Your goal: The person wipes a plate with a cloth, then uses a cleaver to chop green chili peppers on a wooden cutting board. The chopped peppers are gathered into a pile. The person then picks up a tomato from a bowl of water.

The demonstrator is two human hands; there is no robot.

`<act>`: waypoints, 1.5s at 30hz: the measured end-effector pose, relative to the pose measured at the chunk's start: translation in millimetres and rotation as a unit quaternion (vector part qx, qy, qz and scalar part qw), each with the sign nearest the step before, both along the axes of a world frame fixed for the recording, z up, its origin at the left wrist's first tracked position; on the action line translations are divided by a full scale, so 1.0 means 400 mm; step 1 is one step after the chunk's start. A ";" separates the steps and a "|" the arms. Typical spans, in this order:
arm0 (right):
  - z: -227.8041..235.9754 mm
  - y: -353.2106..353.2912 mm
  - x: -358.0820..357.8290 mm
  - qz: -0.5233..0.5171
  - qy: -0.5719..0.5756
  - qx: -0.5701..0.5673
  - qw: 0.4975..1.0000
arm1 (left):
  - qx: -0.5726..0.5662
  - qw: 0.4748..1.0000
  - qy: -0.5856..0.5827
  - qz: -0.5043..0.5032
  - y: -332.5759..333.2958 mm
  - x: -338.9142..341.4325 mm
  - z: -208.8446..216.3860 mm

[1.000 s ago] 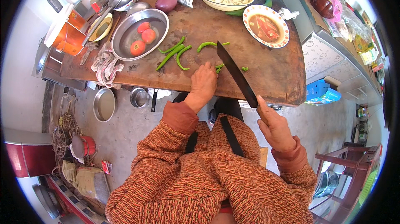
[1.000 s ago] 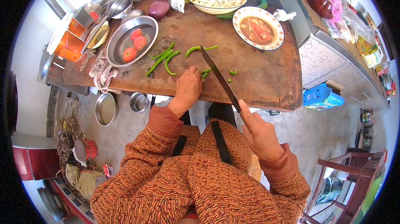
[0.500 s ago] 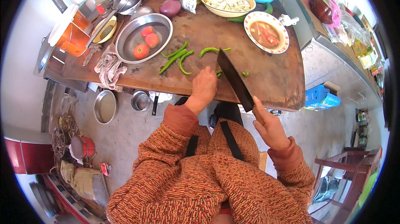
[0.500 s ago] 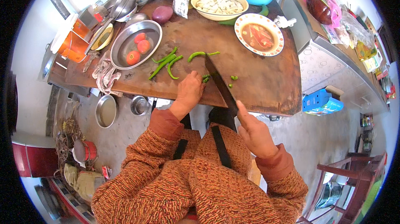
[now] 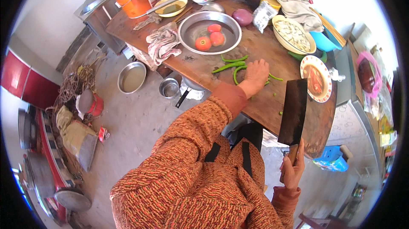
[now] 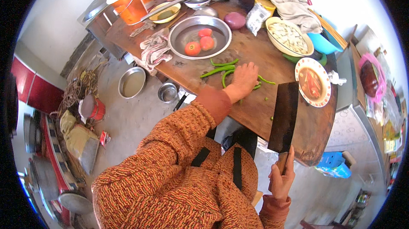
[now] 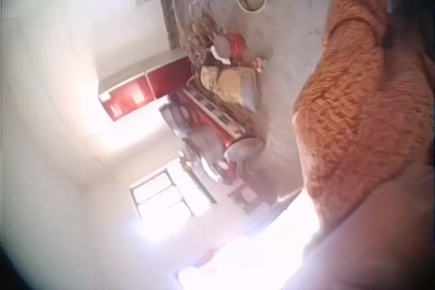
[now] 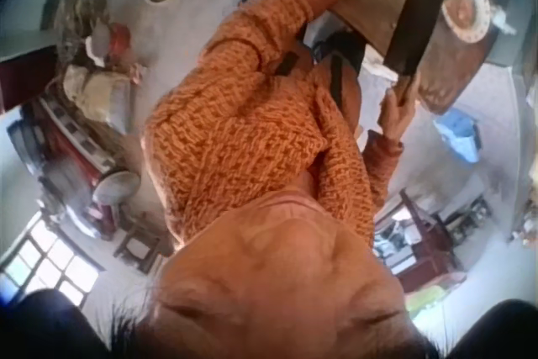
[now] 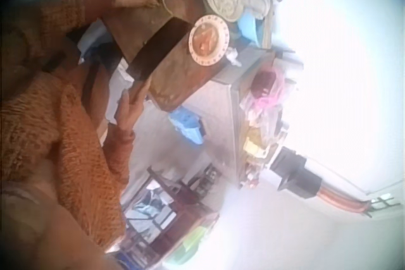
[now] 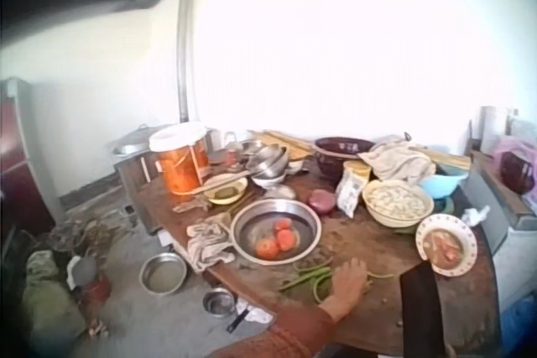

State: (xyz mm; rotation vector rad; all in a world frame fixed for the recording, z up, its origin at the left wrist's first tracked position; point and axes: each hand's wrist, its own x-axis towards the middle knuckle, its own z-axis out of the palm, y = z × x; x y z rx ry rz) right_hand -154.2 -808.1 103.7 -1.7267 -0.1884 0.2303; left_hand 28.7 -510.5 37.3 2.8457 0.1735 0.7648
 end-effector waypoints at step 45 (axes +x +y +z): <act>-0.028 -0.015 -0.040 0.084 -0.161 -0.196 0.964 | -0.230 0.927 -0.151 -0.253 -0.120 -0.223 -0.082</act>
